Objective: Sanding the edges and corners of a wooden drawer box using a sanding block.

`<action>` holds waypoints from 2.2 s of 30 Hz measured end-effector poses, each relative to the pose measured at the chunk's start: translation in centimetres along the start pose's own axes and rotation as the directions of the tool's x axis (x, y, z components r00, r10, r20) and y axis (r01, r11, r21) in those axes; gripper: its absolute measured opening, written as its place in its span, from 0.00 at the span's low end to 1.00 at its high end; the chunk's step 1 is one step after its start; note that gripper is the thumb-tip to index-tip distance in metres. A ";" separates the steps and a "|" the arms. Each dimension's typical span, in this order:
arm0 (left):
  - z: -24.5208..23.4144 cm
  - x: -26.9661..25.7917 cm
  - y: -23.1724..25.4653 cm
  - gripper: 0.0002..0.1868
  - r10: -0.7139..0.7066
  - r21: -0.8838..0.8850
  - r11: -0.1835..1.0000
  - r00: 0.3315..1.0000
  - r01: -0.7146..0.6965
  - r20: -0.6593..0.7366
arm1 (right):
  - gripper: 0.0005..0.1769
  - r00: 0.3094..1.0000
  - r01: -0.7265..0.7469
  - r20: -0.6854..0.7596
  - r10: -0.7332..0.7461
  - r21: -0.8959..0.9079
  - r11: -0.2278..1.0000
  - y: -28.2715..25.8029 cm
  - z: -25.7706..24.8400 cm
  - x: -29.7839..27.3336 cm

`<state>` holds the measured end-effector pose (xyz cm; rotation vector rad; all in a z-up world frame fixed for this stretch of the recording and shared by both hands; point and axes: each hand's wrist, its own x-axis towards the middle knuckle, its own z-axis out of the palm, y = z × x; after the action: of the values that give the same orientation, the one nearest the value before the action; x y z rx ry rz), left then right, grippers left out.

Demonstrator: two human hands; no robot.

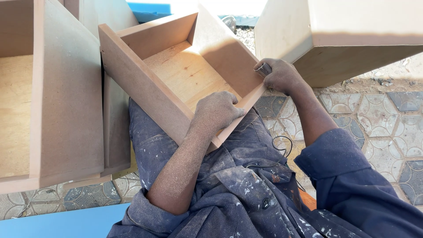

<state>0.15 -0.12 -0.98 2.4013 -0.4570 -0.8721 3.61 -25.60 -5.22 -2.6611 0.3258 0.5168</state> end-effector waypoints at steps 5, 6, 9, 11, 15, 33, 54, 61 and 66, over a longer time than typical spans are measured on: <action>-0.2 -0.1 0.0 0.28 -0.015 -0.014 1.000 1.000 0.015 0.019 | 0.37 0.996 -0.064 -0.054 0.070 0.112 0.992 1.6 0.1 -1.1; -0.3 -0.2 0.1 0.28 -0.017 -0.012 1.000 1.000 0.017 0.023 | 0.37 0.996 -0.072 -0.051 0.079 0.133 0.988 1.8 0.0 -1.6; -0.3 -0.4 0.2 0.27 -0.018 -0.014 1.000 1.000 0.018 0.016 | 0.38 0.995 -0.058 -0.063 0.074 0.220 0.974 2.6 -0.1 -2.3; -0.2 -0.2 0.2 0.27 -0.018 -0.009 1.000 1.000 0.018 0.007 | 0.37 0.995 -0.051 -0.075 0.061 0.129 0.990 1.8 0.1 -2.0; -0.4 -0.2 0.3 0.27 -0.010 0.001 1.000 1.000 0.010 0.014 | 0.35 0.995 -0.038 -0.091 0.039 0.013 0.999 1.9 1.5 -0.1; -0.9 -0.8 0.6 0.27 -0.040 -0.014 0.999 0.999 0.040 0.020 | 0.36 0.997 -0.066 -0.051 0.066 0.006 0.998 1.2 -0.1 -1.9; -1.2 -1.5 0.7 0.29 -0.031 -0.046 0.998 0.998 0.034 0.049 | 0.35 0.998 -0.063 0.001 0.063 -0.003 0.998 2.1 -1.6 -3.7; -1.2 -1.4 0.6 0.26 -0.008 -0.053 0.999 0.999 0.006 -0.033 | 0.32 0.998 0.026 -0.056 -0.031 -0.088 0.996 0.0 -1.1 -5.7; -0.5 -0.9 0.6 0.24 -0.017 -0.043 0.999 1.000 0.017 -0.010 | 0.25 0.992 0.040 -0.117 -0.055 -0.126 0.991 1.6 0.6 -4.7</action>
<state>-0.26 0.07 0.13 2.3723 -0.4103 -0.8675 -1.29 -26.11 -4.38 -2.8194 0.2724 0.3731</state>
